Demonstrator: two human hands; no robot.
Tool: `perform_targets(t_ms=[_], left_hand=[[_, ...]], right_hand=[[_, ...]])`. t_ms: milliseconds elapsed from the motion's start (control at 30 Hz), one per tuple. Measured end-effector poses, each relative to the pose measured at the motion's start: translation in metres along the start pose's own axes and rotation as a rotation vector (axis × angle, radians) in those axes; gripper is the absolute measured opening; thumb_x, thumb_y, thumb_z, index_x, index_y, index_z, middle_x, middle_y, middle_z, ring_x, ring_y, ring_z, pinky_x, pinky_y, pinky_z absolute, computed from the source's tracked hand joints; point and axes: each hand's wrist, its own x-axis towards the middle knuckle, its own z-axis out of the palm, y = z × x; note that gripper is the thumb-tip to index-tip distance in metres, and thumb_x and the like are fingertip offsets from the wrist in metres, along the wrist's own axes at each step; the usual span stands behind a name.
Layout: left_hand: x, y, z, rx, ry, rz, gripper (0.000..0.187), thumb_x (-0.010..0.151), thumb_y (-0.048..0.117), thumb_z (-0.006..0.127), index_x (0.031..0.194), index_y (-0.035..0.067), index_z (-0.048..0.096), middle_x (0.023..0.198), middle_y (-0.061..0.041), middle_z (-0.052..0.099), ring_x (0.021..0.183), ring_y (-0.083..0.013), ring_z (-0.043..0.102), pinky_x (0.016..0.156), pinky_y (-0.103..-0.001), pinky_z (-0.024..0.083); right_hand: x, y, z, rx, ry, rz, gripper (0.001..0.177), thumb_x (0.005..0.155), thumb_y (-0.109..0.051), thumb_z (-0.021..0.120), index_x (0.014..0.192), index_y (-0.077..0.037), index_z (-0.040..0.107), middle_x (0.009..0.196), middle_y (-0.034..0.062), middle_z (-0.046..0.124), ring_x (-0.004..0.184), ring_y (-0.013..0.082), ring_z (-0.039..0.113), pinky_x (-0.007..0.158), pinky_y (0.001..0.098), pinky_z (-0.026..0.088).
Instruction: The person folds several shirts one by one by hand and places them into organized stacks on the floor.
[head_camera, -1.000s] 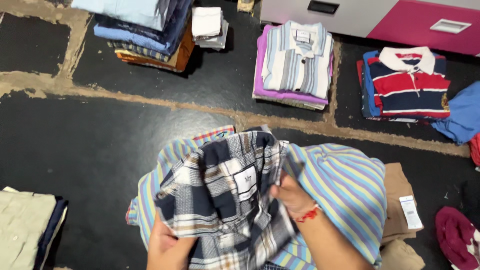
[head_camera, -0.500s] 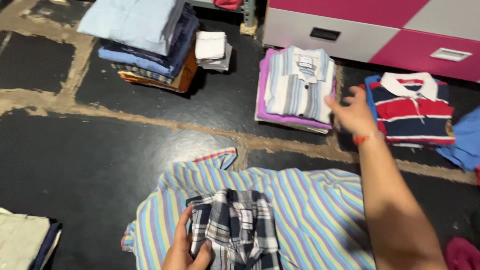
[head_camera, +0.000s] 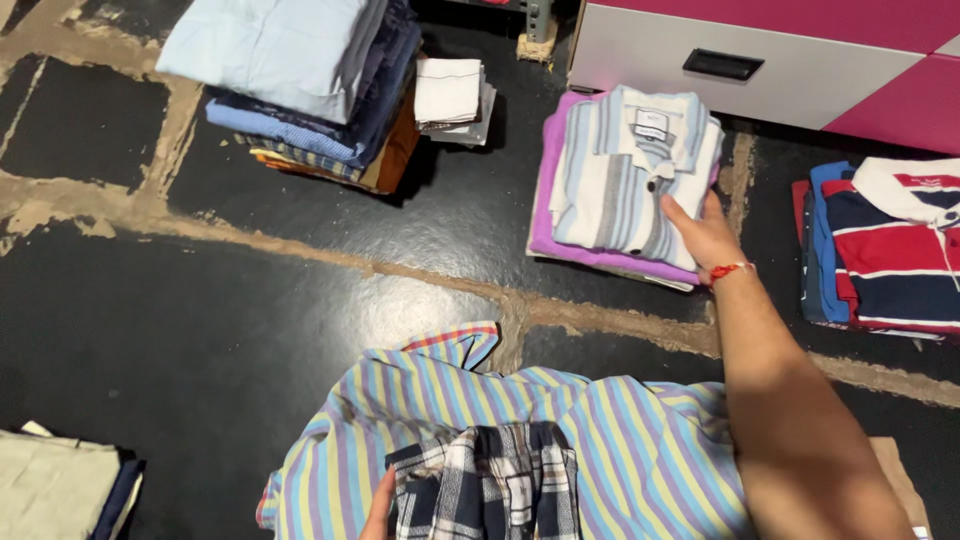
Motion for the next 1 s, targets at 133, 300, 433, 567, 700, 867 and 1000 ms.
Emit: perform_targets(t_ms=[133, 300, 433, 567, 700, 867, 1000], left_hand=[[-0.018, -0.012, -0.014, 0.029, 0.025, 0.001, 0.060, 0.089, 0.015, 0.065, 0.146, -0.003, 0.054, 0.121, -0.021, 0.073, 0.115, -0.0295, 0.067, 0.100, -0.042, 0.045], [-0.032, -0.018, -0.018, 0.113, -0.006, 0.028, 0.057, 0.089, 0.009, 0.066, 0.144, -0.004, 0.055, 0.121, -0.020, 0.075, 0.115, -0.0270, 0.068, 0.100, -0.039, 0.046], [-0.053, -0.015, -0.003, 0.262, -0.098, 0.126, 0.056, 0.088, 0.005, 0.067, 0.142, -0.005, 0.056, 0.121, -0.020, 0.076, 0.115, -0.0251, 0.069, 0.100, -0.037, 0.047], [-0.109, -0.009, 0.024, 0.508, -0.261, 0.417, 0.054, 0.088, 0.000, 0.067, 0.141, -0.006, 0.057, 0.122, -0.020, 0.077, 0.115, -0.0231, 0.070, 0.100, -0.035, 0.048], [-0.177, 0.004, 0.080, 0.762, -0.500, 0.848, 0.053, 0.087, -0.005, 0.068, 0.139, -0.007, 0.057, 0.122, -0.019, 0.079, 0.115, -0.0212, 0.072, 0.100, -0.032, 0.049], [-0.239, 0.029, 0.175, 1.195, -0.718, 1.691, 0.047, 0.087, 0.000, 0.069, 0.134, -0.001, 0.061, 0.110, -0.018, 0.075, 0.099, -0.0330, 0.073, 0.087, -0.036, 0.056], [-0.253, 0.003, 0.236, 1.404, -0.992, 1.615, 0.043, 0.095, 0.019, 0.076, 0.130, 0.001, 0.060, 0.107, -0.016, 0.072, 0.109, -0.0379, 0.064, 0.092, -0.042, 0.051]], right_hand=[[0.002, -0.007, 0.032, 0.078, -0.039, -0.003, 0.078, 0.093, -0.029, 0.074, 0.155, -0.005, 0.033, 0.143, 0.0116, 0.059, 0.125, 0.0196, 0.060, 0.102, 0.0343, 0.051], [0.002, -0.015, 0.063, 0.059, -0.158, -0.067, 0.087, 0.092, -0.033, 0.076, 0.157, -0.002, 0.028, 0.147, 0.0133, 0.054, 0.132, 0.0214, 0.054, 0.109, 0.0359, 0.046], [-0.008, -0.043, 0.061, -0.240, -0.025, 0.010, 0.107, 0.100, -0.041, 0.079, 0.157, 0.006, 0.002, 0.150, 0.0222, 0.040, 0.138, 0.0249, 0.044, 0.114, 0.0373, 0.040], [-0.070, -0.125, 0.057, -0.315, -0.084, -0.315, 0.086, 0.097, -0.032, 0.076, 0.154, 0.006, 0.025, 0.144, 0.0212, 0.054, 0.131, 0.0242, 0.054, 0.108, 0.0343, 0.045], [-0.188, -0.185, 0.056, -0.313, -0.322, -0.343, 0.062, 0.093, -0.024, 0.069, 0.147, -0.002, 0.046, 0.136, 0.0135, 0.060, 0.125, 0.0175, 0.059, 0.095, 0.0310, 0.054], [-0.313, -0.152, 0.054, 0.030, -0.626, -0.384, 0.099, 0.086, -0.041, 0.077, 0.159, -0.009, 0.018, 0.157, 0.0140, 0.040, 0.140, 0.0236, 0.050, 0.105, 0.0357, 0.048], [-0.337, -0.057, 0.068, 0.669, -0.667, -0.118, 0.109, 0.073, -0.063, 0.083, 0.154, -0.008, 0.036, 0.151, 0.0083, 0.047, 0.137, 0.0213, 0.050, 0.112, 0.0376, 0.044]])
